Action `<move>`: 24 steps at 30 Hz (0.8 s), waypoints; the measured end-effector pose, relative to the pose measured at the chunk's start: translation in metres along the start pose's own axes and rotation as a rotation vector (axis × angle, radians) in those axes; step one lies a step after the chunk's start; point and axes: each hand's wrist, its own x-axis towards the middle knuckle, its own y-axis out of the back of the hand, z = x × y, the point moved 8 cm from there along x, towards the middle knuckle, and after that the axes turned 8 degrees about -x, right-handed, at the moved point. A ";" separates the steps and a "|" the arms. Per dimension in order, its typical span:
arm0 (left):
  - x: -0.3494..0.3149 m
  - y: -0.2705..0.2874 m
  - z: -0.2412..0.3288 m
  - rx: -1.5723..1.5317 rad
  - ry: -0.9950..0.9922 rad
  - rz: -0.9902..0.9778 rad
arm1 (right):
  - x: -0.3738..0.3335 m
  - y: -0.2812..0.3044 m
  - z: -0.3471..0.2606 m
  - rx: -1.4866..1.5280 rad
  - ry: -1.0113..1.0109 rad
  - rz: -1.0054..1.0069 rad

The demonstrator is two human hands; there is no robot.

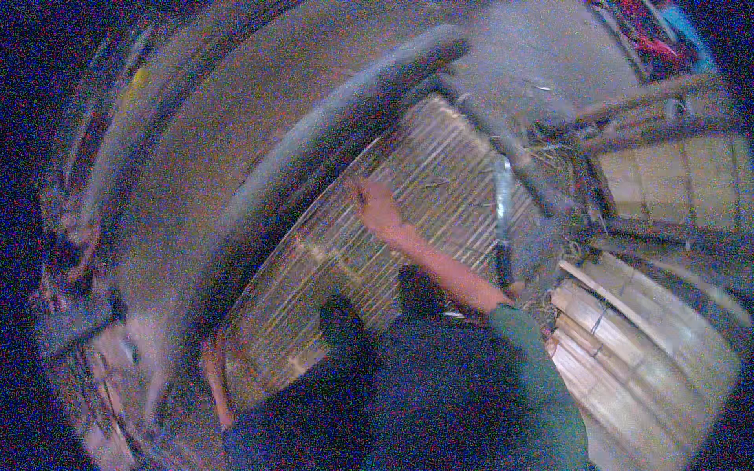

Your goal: The person weaves a mat by hand, using a knife to cut and insert thin strips of bamboo or reed into a frame. They repeatedly adjust the strips and press them into place.

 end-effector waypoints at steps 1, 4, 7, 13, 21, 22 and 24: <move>0.002 -0.003 -0.001 -0.002 0.025 -0.024 | -0.006 0.008 -0.011 -0.058 0.179 0.216; 0.017 -0.019 0.003 -0.015 0.069 -0.118 | -0.014 0.016 -0.027 -0.098 0.505 0.369; 0.020 -0.031 0.000 -0.038 0.111 -0.178 | -0.019 -0.007 -0.043 -0.287 0.687 0.243; 0.031 -0.046 -0.045 0.113 0.190 -0.195 | -0.017 -0.040 -0.055 -0.530 0.737 0.069; 0.004 -0.060 -0.037 0.521 -0.079 0.102 | -0.020 -0.046 -0.052 -0.606 0.730 0.066; -0.005 -0.052 0.001 0.419 -0.017 0.179 | -0.019 -0.044 -0.050 -0.635 0.728 0.064; -0.030 -0.054 0.062 0.332 -0.071 0.301 | -0.019 -0.044 -0.053 -0.657 0.738 0.061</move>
